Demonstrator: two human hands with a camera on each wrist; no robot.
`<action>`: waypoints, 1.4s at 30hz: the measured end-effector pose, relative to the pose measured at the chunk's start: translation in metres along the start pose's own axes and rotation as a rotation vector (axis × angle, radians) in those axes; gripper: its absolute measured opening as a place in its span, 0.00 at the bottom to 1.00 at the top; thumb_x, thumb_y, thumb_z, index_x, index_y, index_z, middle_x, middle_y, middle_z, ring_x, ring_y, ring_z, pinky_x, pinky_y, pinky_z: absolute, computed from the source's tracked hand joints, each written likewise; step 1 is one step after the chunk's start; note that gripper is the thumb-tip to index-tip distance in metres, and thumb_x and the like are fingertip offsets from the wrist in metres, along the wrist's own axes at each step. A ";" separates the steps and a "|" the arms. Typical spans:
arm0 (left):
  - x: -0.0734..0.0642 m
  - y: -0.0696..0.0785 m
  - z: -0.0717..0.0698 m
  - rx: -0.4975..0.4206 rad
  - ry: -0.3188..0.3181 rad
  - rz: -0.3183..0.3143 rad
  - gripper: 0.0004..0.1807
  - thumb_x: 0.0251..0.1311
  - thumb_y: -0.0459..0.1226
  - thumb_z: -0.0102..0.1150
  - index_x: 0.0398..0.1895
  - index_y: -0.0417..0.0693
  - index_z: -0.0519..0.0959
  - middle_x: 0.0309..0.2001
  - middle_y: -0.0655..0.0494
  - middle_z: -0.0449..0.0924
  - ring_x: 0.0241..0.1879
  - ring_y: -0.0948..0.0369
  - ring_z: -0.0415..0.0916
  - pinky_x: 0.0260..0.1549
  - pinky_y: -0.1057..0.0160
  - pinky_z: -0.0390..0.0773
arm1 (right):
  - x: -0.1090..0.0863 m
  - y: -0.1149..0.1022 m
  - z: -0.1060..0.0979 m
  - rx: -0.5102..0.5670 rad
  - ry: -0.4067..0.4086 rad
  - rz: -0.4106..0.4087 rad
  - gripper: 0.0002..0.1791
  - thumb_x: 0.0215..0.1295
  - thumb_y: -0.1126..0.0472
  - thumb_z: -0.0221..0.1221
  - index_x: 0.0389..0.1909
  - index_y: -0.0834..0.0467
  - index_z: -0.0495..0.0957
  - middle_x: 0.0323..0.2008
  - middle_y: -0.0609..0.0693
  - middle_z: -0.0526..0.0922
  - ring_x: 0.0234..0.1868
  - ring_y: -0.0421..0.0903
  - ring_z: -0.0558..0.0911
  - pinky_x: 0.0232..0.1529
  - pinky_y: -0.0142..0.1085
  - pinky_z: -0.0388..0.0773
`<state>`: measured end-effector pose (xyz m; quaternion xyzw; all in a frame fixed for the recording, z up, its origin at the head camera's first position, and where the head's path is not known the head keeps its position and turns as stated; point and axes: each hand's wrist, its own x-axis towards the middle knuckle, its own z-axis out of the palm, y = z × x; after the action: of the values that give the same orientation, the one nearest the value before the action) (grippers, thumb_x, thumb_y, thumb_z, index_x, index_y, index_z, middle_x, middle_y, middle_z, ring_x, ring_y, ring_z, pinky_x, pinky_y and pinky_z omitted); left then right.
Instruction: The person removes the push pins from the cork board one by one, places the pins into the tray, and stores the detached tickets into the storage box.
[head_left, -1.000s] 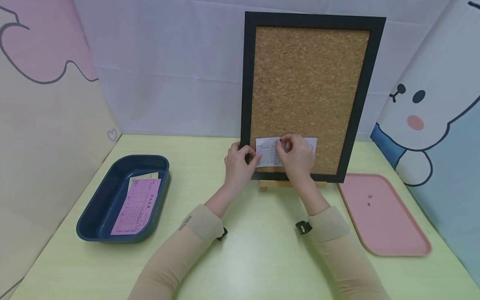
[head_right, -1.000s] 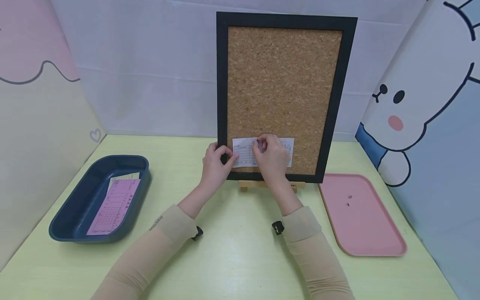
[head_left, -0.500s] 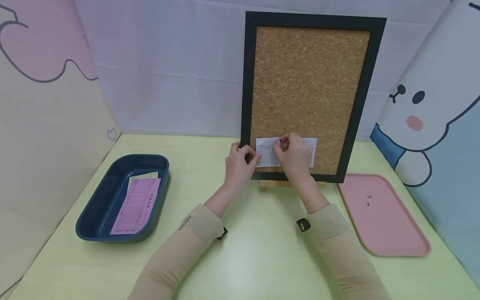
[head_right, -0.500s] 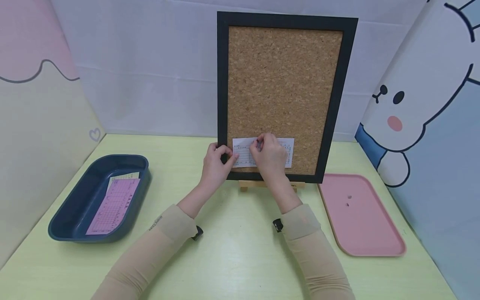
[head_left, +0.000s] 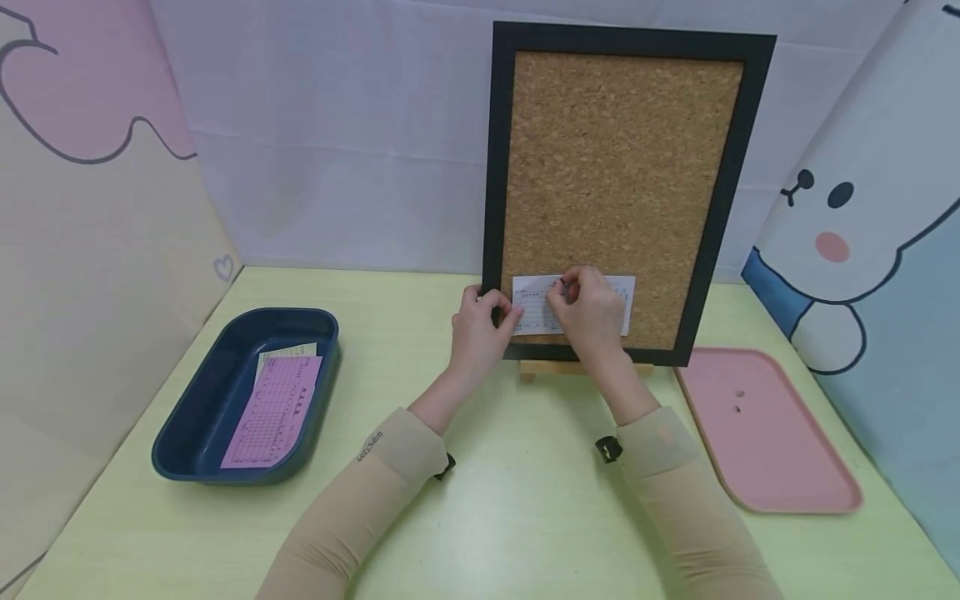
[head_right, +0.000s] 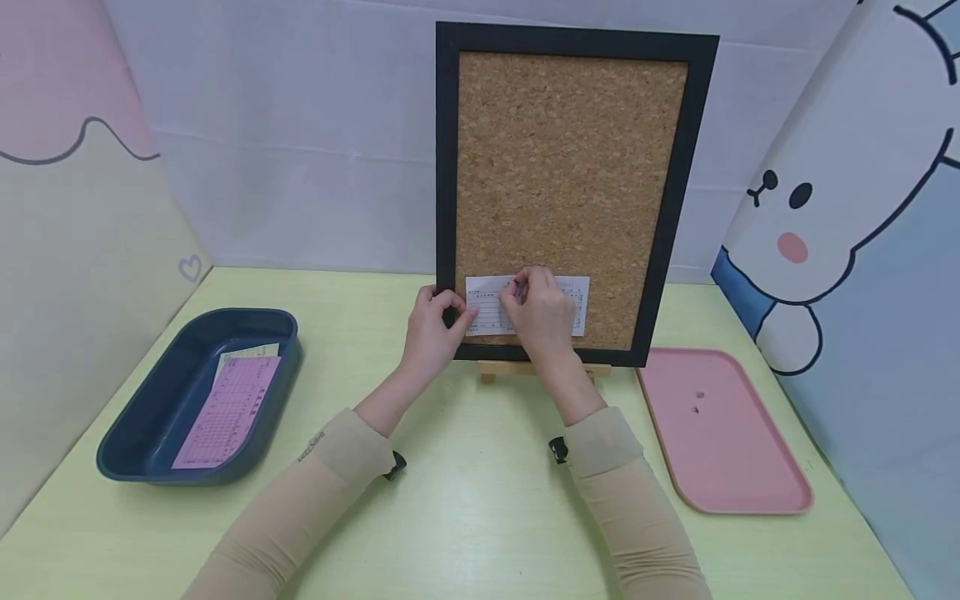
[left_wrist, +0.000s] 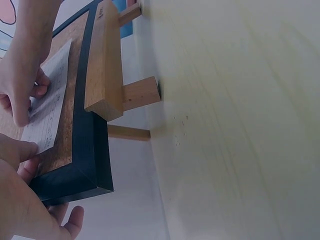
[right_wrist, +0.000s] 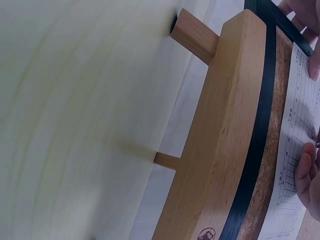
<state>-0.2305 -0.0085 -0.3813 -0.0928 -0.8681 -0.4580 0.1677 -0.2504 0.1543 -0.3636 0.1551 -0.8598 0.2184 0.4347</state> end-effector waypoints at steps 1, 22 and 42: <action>0.000 0.000 0.000 0.001 0.001 0.001 0.10 0.60 0.44 0.61 0.28 0.49 0.76 0.57 0.43 0.68 0.51 0.49 0.72 0.49 0.46 0.65 | 0.000 0.000 0.000 0.003 0.000 0.000 0.05 0.55 0.66 0.59 0.29 0.64 0.75 0.20 0.54 0.74 0.17 0.46 0.71 0.17 0.33 0.63; 0.001 0.001 0.000 0.004 -0.004 0.007 0.11 0.60 0.45 0.61 0.28 0.49 0.76 0.56 0.43 0.68 0.50 0.50 0.72 0.49 0.45 0.65 | 0.002 -0.009 -0.008 0.013 -0.075 0.178 0.11 0.61 0.57 0.58 0.28 0.63 0.76 0.19 0.52 0.72 0.19 0.47 0.70 0.19 0.36 0.63; 0.000 0.000 -0.001 0.008 -0.013 0.002 0.11 0.60 0.45 0.61 0.28 0.48 0.76 0.56 0.43 0.68 0.45 0.49 0.75 0.51 0.44 0.66 | 0.001 -0.006 -0.005 0.050 -0.045 0.153 0.09 0.59 0.60 0.58 0.27 0.64 0.76 0.19 0.54 0.73 0.18 0.47 0.71 0.19 0.36 0.64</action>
<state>-0.2302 -0.0096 -0.3807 -0.0963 -0.8708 -0.4538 0.1628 -0.2445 0.1518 -0.3586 0.1046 -0.8730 0.2687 0.3933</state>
